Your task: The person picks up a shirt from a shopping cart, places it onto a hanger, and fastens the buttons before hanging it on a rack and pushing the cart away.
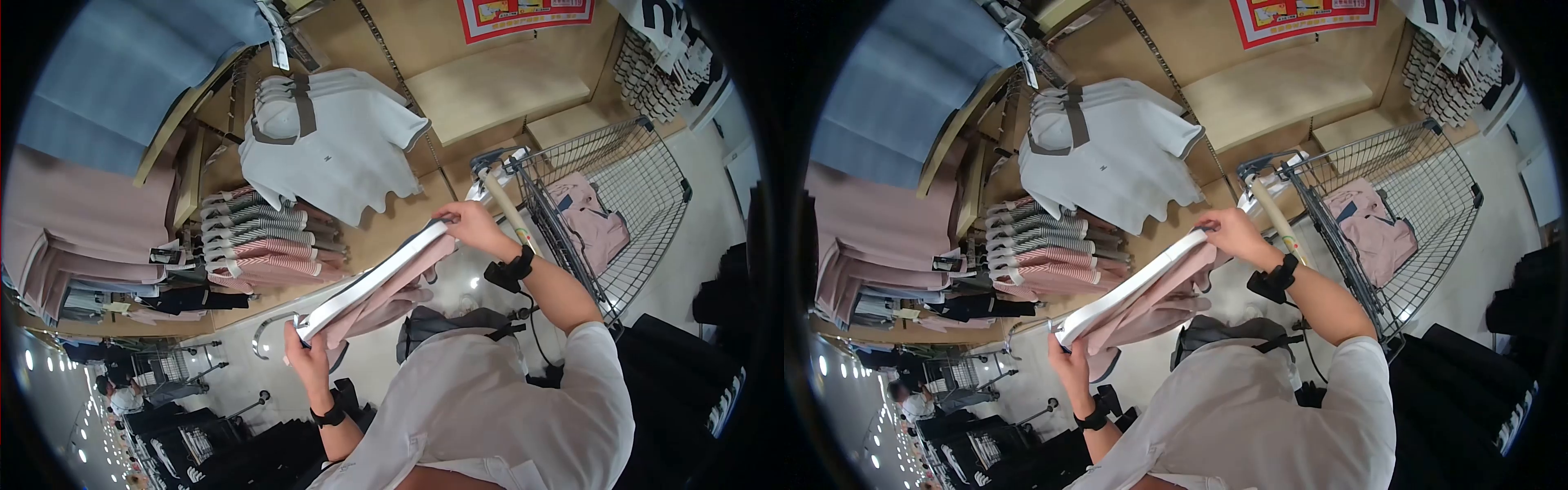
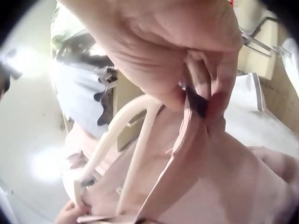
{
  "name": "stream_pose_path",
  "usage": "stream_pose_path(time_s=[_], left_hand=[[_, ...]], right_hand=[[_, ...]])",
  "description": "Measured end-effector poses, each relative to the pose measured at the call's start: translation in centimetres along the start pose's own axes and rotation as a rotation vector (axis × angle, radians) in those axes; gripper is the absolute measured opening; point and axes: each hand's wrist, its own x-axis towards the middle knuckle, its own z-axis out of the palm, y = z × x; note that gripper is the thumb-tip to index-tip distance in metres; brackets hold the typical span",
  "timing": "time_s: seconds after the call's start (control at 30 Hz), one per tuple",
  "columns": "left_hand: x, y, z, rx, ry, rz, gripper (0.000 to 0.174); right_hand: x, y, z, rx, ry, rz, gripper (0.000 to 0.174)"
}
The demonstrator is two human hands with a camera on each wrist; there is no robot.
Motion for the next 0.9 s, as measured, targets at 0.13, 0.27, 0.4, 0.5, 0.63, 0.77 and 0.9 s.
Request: stream_pose_path(time_s=[0.13, 0.27, 0.4, 0.5, 0.63, 0.77, 0.9], left_hand=[[0.4, -0.2, -0.2, 0.023, -0.003, -0.061, 0.021], [0.5, -1.4, -0.2, 0.174, -0.032, 0.062, 0.021], [0.7, -0.8, 0.9, 0.218, 0.018, 0.072, 0.022], [1.1, 0.4, 2.0, 0.246, 0.032, 0.089, 0.022], [1.8, 2.2, 3.4, 0.147, -0.016, 0.115, 0.024], [2.5, 1.6, 3.0, 0.006, -0.038, 0.046, 0.027], [2.9, 0.8, 1.3, -0.132, -0.008, -0.046, 0.031]], right_hand=[[0.0, 0.2, 0.4, -0.107, -0.129, -0.022, 0.026], [-0.2, -0.7, -0.5, 0.264, -0.2, 0.171, 0.027], [-1.2, -3.0, -0.2, -0.056, -0.058, 0.015, 0.024], [-2.5, -4.9, 0.6, -0.032, -0.07, -0.09, 0.018], [-6.1, -9.3, 1.9, 0.268, -0.371, -0.104, 0.024], [-5.5, -8.7, 0.5, 0.136, -0.284, -0.22, 0.042], [-3.2, -9.4, -1.7, -0.398, -0.033, -0.633, 0.058]])
